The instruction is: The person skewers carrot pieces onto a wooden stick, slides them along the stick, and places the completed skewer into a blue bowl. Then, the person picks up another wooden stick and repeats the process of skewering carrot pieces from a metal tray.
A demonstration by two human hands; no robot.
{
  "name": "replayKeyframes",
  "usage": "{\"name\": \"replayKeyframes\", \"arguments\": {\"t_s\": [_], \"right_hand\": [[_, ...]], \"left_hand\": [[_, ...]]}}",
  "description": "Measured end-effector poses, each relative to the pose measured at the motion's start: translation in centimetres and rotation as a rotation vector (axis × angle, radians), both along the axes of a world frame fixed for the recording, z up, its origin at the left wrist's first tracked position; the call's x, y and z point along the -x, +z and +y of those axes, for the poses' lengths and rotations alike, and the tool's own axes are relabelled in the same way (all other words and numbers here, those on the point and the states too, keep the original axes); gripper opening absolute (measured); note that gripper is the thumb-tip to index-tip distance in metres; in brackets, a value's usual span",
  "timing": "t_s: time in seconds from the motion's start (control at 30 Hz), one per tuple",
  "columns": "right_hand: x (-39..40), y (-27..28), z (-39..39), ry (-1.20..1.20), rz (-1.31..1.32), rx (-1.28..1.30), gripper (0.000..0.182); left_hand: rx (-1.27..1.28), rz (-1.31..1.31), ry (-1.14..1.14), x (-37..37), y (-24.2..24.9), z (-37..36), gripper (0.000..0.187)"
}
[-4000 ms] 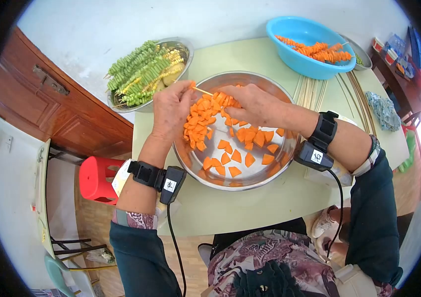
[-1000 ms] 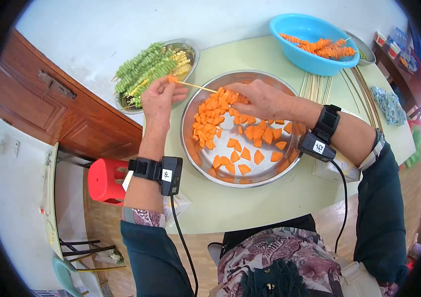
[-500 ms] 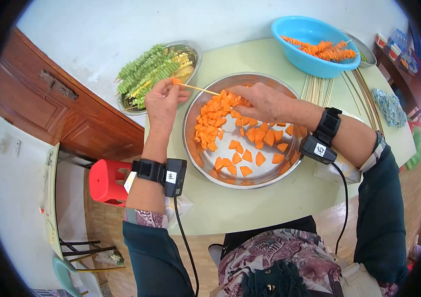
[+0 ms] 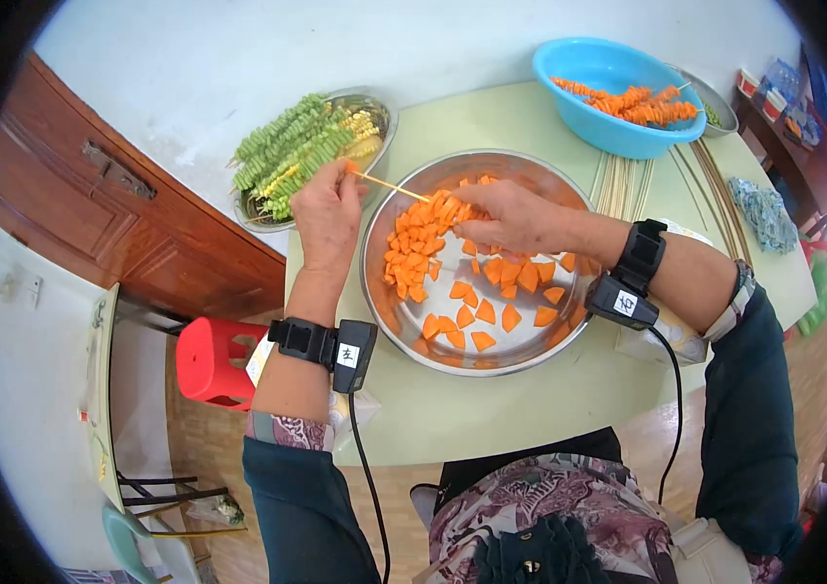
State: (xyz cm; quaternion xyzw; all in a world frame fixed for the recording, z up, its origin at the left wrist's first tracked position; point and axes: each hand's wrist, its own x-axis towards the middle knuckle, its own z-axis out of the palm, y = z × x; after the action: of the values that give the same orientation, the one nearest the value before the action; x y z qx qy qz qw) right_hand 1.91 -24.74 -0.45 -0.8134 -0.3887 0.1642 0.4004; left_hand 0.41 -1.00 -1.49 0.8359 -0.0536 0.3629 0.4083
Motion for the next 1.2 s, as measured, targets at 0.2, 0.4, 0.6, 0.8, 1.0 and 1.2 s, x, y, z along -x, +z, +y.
{"name": "replayKeyframes", "arguments": {"t_s": [0.2,0.4,0.6,0.8,1.0,1.2], "right_hand": [[0.5,0.9,-0.1,0.062,0.418,-0.111,0.016],[0.6,1.4,-0.2,0.056,0.383,-0.115,0.016],[0.4,0.4,0.0,-0.008,0.059,-0.030,0.020],[-1.0,-1.9,-0.1,-0.015,-0.476,-0.042,0.027],[0.5,1.1,-0.2,0.039,0.281,-0.031,0.022],[0.7,1.3,0.0,0.000,0.175,-0.019,0.024]], "left_hand": [[-0.097,-0.016,0.022,0.2,0.4,-0.1,0.008],[-0.106,-0.031,0.032,0.1,0.2,-0.1,0.009],[-0.211,0.035,0.040,0.6,0.8,-0.2,0.017],[-0.249,-0.081,0.035,0.2,0.5,-0.1,0.010],[-0.153,-0.019,-0.014,0.1,0.2,-0.1,0.009],[-0.057,0.009,-0.087,0.2,0.3,-0.4,0.011]]}}
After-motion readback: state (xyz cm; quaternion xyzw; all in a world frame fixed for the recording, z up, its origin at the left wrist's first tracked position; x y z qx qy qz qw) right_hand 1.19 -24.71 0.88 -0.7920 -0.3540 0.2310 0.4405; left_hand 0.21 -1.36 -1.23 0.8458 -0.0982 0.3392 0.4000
